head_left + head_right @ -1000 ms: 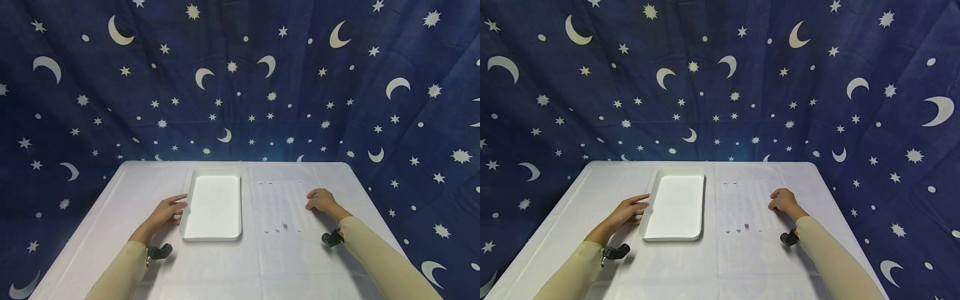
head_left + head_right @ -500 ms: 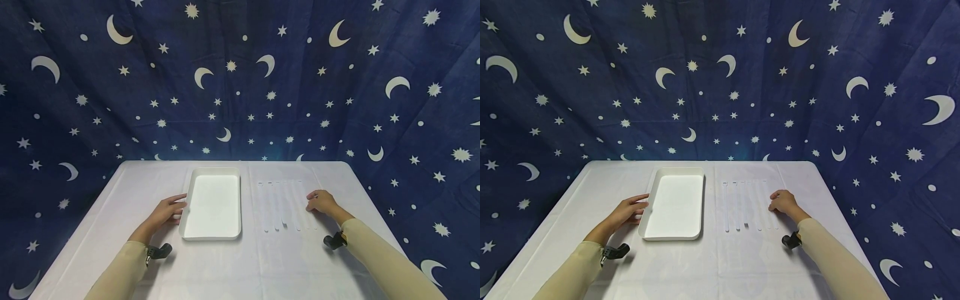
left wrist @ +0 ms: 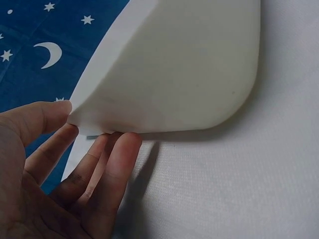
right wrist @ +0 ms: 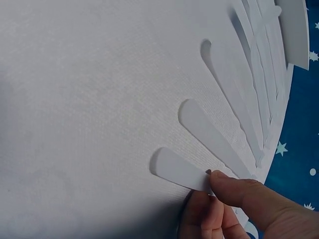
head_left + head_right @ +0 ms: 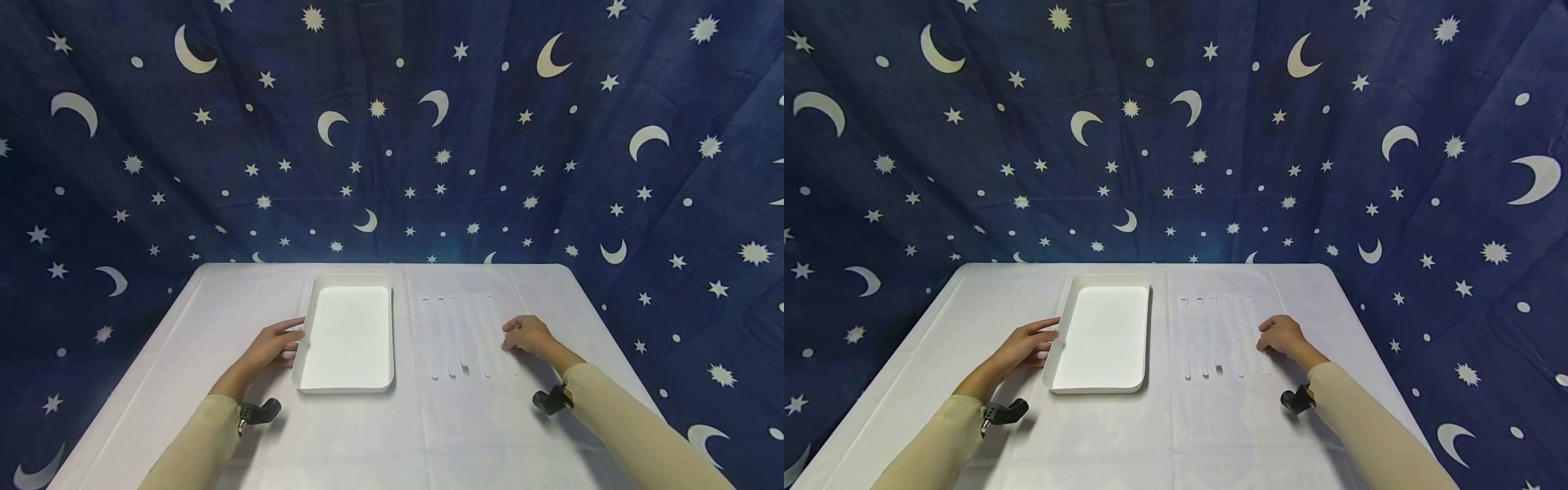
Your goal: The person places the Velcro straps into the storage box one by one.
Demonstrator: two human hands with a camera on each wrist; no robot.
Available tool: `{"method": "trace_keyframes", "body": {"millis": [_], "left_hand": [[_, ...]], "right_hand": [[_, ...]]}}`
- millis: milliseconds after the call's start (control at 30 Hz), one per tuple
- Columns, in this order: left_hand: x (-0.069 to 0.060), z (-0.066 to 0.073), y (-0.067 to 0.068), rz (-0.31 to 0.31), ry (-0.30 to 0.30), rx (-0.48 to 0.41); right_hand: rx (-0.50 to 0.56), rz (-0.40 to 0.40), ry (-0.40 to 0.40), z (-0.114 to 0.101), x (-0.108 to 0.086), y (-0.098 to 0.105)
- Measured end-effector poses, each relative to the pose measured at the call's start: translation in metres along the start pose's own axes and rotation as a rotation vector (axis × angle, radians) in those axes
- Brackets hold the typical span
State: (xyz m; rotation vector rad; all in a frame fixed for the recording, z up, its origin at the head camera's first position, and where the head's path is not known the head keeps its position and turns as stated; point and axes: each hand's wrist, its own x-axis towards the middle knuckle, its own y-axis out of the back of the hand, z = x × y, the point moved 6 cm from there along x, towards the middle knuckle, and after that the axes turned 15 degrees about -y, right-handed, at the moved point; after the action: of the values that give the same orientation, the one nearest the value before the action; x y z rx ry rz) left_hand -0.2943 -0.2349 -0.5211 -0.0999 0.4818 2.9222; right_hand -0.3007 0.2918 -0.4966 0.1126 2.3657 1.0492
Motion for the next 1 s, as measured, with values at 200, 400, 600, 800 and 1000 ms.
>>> {"method": "trace_keyframes", "body": {"millis": [200,400,600,800,1000], "left_hand": [[-0.001,0.000,0.001,0.004,0.000,-0.001],[-0.001,0.000,0.000,0.004,0.000,-0.004],[-0.001,-0.001,0.000,0.013,0.005,-0.006],[-0.001,-0.002,0.001,0.015,0.010,-0.004],[-0.001,-0.002,0.000,0.005,0.016,0.000]], "right_hand": [[0.006,0.002,0.009,0.003,-0.003,-0.001],[-0.001,0.000,-0.009,0.005,-0.005,-0.001],[0.032,-0.038,-0.029,0.008,-0.008,-0.001],[0.086,-0.091,-0.066,0.009,-0.009,-0.002],[0.116,-0.123,-0.097,0.008,-0.011,-0.001]]}}
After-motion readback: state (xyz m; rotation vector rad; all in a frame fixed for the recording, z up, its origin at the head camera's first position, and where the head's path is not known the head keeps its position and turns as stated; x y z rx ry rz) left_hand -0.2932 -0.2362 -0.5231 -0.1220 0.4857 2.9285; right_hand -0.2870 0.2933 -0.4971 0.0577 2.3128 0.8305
